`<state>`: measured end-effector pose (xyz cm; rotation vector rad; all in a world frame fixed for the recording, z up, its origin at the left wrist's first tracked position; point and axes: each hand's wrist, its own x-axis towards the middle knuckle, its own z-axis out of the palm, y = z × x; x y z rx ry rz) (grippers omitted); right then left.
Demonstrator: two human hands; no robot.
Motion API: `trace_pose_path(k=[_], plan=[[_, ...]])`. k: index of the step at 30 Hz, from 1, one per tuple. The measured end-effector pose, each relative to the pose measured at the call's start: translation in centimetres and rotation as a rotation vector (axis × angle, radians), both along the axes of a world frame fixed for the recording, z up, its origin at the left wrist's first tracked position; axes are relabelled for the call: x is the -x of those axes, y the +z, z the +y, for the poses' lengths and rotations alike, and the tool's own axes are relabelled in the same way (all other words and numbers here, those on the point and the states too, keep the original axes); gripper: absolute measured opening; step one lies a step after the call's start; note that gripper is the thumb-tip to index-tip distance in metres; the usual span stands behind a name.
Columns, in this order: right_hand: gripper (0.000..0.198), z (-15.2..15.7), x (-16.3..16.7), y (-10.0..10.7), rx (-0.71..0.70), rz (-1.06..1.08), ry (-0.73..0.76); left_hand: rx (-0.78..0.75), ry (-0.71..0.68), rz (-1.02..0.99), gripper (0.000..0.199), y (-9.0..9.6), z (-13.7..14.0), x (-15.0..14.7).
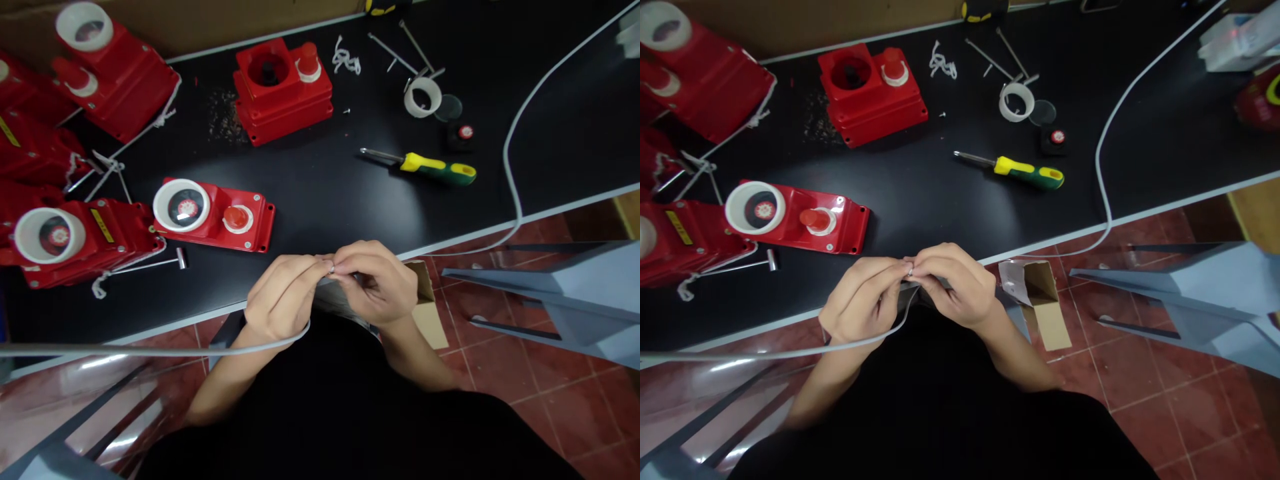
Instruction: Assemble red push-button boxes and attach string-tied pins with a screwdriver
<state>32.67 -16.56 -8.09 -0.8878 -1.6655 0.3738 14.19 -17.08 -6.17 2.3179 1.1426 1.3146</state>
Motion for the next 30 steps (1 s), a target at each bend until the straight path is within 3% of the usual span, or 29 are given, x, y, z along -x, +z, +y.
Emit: trace_pose_path(k=[11,23,30], plan=[[0.019,-0.1,-0.6,0.6,0.078,-0.078,0.070,-0.007,-0.058,-0.029,0.031,-0.3,0.3,0.0],[0.028,0.1,0.3,0.2,0.005,-0.026,-0.035,-0.043,-0.077,-0.023,0.018,-0.7,0.8,-0.1],[0.023,0.5,-0.2,0.5,-0.007,0.084,0.065,0.247,-0.224,-0.133,0.022,1.9,0.9,1.3]])
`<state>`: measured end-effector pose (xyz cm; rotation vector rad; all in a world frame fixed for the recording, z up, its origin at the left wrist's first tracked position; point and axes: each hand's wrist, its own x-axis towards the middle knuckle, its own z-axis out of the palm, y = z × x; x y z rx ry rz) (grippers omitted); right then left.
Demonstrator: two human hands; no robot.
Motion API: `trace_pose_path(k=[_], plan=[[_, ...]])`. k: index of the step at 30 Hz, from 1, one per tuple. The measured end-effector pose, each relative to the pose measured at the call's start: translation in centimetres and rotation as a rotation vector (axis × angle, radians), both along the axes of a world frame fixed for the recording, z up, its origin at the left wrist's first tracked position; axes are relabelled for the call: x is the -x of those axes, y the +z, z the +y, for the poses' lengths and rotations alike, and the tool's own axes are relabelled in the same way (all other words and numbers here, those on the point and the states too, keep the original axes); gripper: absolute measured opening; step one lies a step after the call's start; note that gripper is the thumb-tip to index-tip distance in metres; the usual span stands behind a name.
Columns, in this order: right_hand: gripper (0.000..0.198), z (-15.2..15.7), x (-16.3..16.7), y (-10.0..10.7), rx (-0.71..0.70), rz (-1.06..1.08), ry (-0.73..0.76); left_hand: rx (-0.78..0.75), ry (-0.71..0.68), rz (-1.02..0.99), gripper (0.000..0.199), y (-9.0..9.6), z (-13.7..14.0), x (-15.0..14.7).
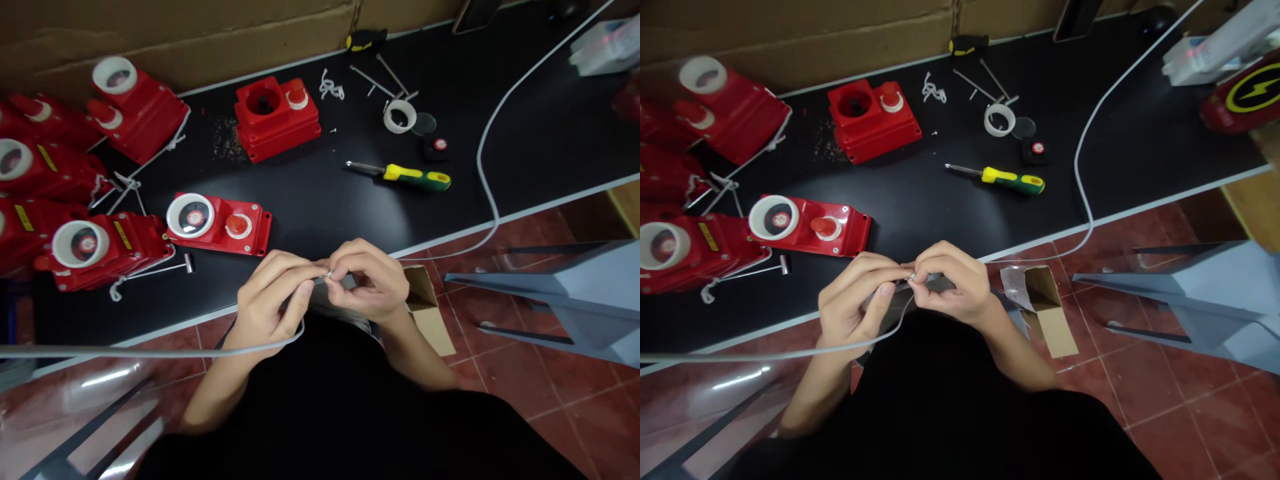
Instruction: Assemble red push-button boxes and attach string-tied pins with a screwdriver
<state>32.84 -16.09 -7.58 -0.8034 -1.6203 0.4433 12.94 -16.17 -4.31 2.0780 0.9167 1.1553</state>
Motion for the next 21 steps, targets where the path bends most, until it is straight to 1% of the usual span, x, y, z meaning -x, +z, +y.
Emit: trace_pose_path(k=[2,4,5,7,9,11,13,17,21], plan=[[0.022,0.1,-0.1,0.1,0.026,0.042,0.061,0.040,0.043,0.041,0.022,1.0,-0.1,0.5],[0.019,0.2,-0.1,0.2,0.045,0.080,0.122,0.038,0.099,0.081,0.020,1.9,-0.1,0.8],[0.018,0.3,-0.1,0.3,0.048,0.093,0.144,0.028,0.105,0.087,0.020,2.2,0.1,0.8],[0.016,0.3,-0.2,0.4,0.042,0.102,0.169,0.020,0.061,0.073,0.020,2.6,0.6,0.8],[0.014,0.3,-0.3,0.5,0.040,0.096,0.183,0.055,-0.026,0.036,0.017,2.8,1.2,0.6],[0.014,0.3,-0.5,0.6,0.053,0.087,0.206,0.125,-0.102,-0.018,0.009,2.7,1.8,0.5],[0.013,0.2,-0.7,0.6,0.066,0.084,0.235,0.204,-0.145,-0.066,0.004,2.5,2.2,0.4],[0.013,0.2,-1.0,0.8,0.083,0.101,0.287,0.352,-0.204,-0.107,0.005,1.8,2.4,0.5],[0.011,0.2,-1.3,0.9,0.154,0.111,0.356,0.458,-0.263,-0.194,0.007,1.3,2.4,0.8]])
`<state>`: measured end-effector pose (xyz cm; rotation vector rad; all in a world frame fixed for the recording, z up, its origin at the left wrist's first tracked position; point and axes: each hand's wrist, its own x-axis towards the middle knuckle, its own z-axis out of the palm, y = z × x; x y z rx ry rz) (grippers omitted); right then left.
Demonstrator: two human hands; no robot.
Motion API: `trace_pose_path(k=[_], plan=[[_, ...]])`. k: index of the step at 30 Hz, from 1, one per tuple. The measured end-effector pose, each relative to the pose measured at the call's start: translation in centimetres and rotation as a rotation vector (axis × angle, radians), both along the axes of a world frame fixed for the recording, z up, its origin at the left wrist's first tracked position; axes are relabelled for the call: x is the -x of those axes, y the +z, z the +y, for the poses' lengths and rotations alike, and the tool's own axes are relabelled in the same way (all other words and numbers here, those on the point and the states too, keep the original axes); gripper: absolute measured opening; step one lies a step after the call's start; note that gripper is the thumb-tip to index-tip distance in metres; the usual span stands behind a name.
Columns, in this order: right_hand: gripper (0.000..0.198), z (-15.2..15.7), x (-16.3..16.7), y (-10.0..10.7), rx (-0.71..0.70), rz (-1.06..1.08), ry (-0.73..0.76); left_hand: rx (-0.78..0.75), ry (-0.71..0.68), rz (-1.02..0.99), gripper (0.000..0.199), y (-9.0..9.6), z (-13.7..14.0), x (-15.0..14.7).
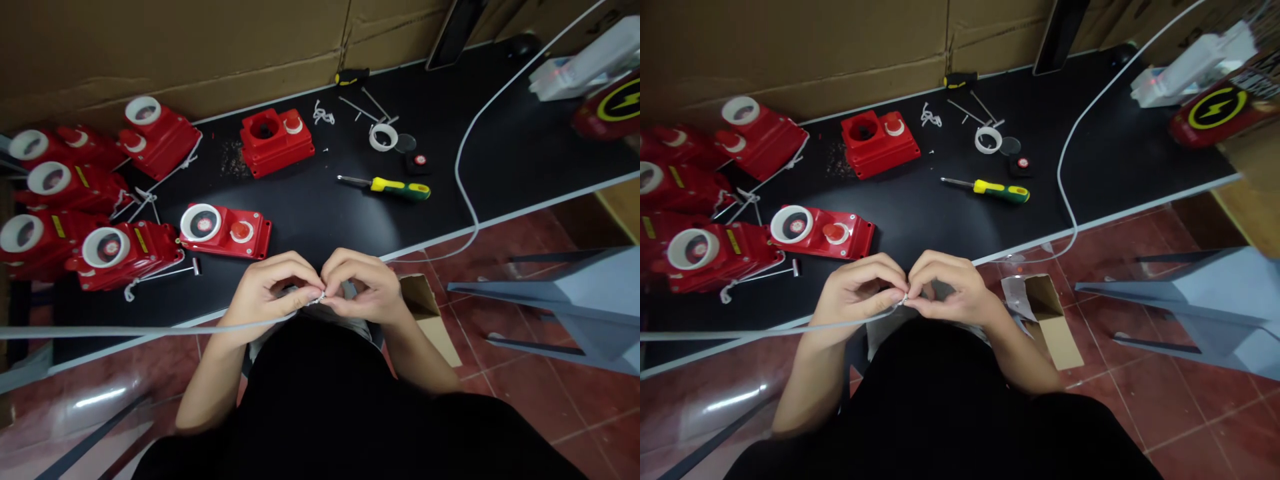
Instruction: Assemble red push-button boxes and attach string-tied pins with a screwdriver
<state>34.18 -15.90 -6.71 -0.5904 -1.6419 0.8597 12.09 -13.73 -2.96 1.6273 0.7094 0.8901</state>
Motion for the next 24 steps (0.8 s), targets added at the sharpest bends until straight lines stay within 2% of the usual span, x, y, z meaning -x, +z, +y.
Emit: trace_pose_path(k=[5,8,10,11,13,14,15,17,19,21,24], plan=[[0.014,-0.2,0.1,0.2,0.046,0.020,0.078,-0.024,-0.071,-0.065,0.009,-0.2,0.0,0.2],[0.017,0.1,-0.5,0.9,0.075,-0.046,0.078,-0.036,-0.036,-0.105,0.011,-0.5,-0.2,-0.1],[0.017,0.8,-1.9,1.7,0.017,-0.142,-0.057,0.005,0.025,-0.166,0.013,-0.9,-0.4,-0.4],[0.015,1.3,-2.9,2.0,-0.045,-0.215,-0.189,0.028,0.058,-0.212,0.015,-1.2,-0.5,-0.6],[0.011,2.8,-5.4,2.4,-0.192,-0.419,-0.546,0.061,0.129,-0.309,0.018,-1.8,-0.5,-0.9],[0.014,3.7,-6.7,2.4,-0.217,-0.552,-0.686,0.066,0.168,-0.350,0.019,-2.1,-0.5,-1.1],[0.020,4.5,-8.0,2.1,-0.201,-0.686,-0.754,0.070,0.210,-0.384,0.021,-2.3,-0.5,-1.2],[0.033,6.0,-10.1,1.0,-0.167,-0.870,-0.791,0.088,0.283,-0.441,0.026,-2.7,-0.4,-1.4],[0.030,7.0,-11.4,-0.1,-0.155,-0.954,-0.783,0.127,0.325,-0.481,0.030,-2.9,-0.4,-1.4],[0.023,7.1,-11.6,-0.7,-0.205,-0.973,-0.791,0.172,0.334,-0.501,0.031,-2.9,-0.5,-1.4],[0.028,5.4,-10.4,0.2,-0.322,-0.880,-0.767,0.193,0.328,-0.522,0.028,-2.8,-0.6,-1.3]])
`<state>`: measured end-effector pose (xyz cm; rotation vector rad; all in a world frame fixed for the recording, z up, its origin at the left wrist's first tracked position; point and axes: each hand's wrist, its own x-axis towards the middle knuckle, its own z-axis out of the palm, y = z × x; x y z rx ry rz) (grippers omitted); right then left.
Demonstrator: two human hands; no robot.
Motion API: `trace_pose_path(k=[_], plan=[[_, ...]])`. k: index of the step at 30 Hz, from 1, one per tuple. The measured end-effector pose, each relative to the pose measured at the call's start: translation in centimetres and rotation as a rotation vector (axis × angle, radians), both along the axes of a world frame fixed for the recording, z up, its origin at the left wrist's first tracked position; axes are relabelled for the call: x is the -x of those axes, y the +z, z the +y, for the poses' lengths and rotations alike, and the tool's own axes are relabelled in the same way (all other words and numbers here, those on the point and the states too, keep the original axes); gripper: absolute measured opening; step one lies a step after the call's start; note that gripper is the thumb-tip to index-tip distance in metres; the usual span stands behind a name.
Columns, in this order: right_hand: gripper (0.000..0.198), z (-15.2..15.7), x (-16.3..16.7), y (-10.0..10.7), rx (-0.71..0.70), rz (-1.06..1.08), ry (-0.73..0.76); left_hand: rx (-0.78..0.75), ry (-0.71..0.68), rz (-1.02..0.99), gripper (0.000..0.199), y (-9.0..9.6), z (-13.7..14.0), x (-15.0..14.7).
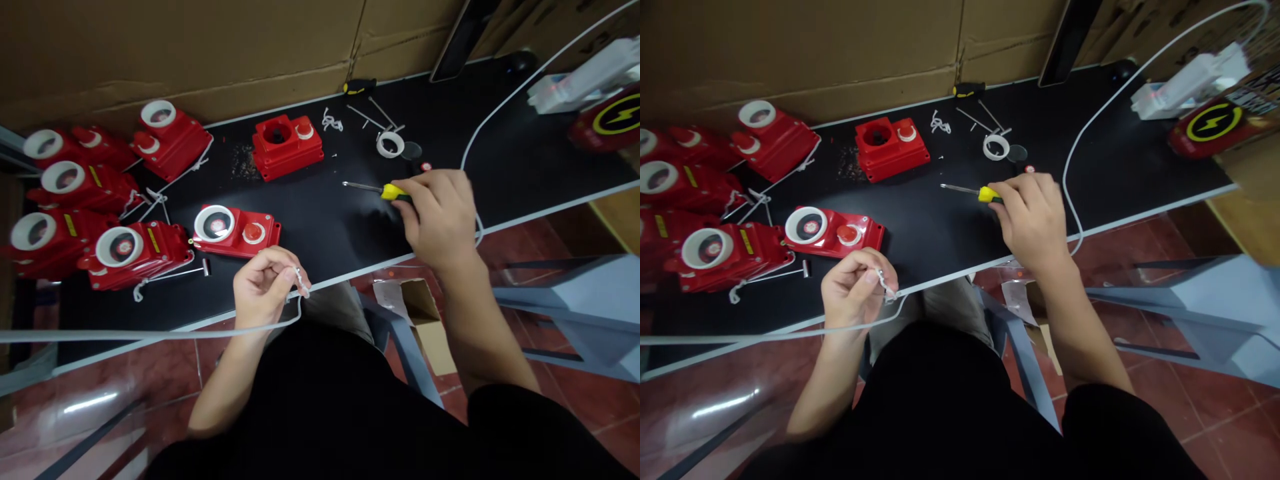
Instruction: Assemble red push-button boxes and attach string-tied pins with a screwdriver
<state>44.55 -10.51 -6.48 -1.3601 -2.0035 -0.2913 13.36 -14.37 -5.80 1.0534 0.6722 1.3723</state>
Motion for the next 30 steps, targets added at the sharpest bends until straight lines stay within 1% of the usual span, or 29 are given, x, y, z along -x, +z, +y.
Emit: trace_pose_path(k=[1,3,5,7,12,17,21,25,27,30], plan=[[0.032,-1.0,0.7,0.7,-0.015,0.043,0.058,0.001,0.002,-0.003,0.027,0.0,-0.1,0.0],[0.038,-3.1,2.2,2.1,0.016,0.146,0.215,0.006,0.008,0.002,0.026,0.1,-0.2,0.1],[0.042,-4.9,3.5,3.0,0.100,0.224,0.362,0.016,0.011,0.018,0.027,0.1,-0.3,0.1],[0.042,-6.1,4.2,3.2,0.168,0.290,0.436,0.013,0.007,0.035,0.028,0.2,-0.3,0.0],[0.042,-6.6,4.6,2.1,0.224,0.397,0.450,0.004,-0.023,0.057,0.025,0.1,-0.5,0.1],[0.035,-6.5,5.0,1.3,0.251,0.414,0.501,0.018,-0.022,0.083,0.024,0.2,-0.6,0.3],[0.032,-6.5,5.3,1.2,0.236,0.414,0.505,0.016,-0.019,0.080,0.024,0.3,-0.5,0.3],[0.038,-6.6,5.2,1.4,0.202,0.368,0.491,0.011,0.024,0.114,0.026,0.4,-0.6,0.1],[0.042,-6.7,5.2,1.3,0.164,0.336,0.485,-0.003,0.045,0.122,0.022,0.3,-0.7,0.0],[0.046,-6.8,4.9,1.1,0.126,0.324,0.483,-0.035,0.060,0.143,0.008,0.4,-1.0,0.1]])
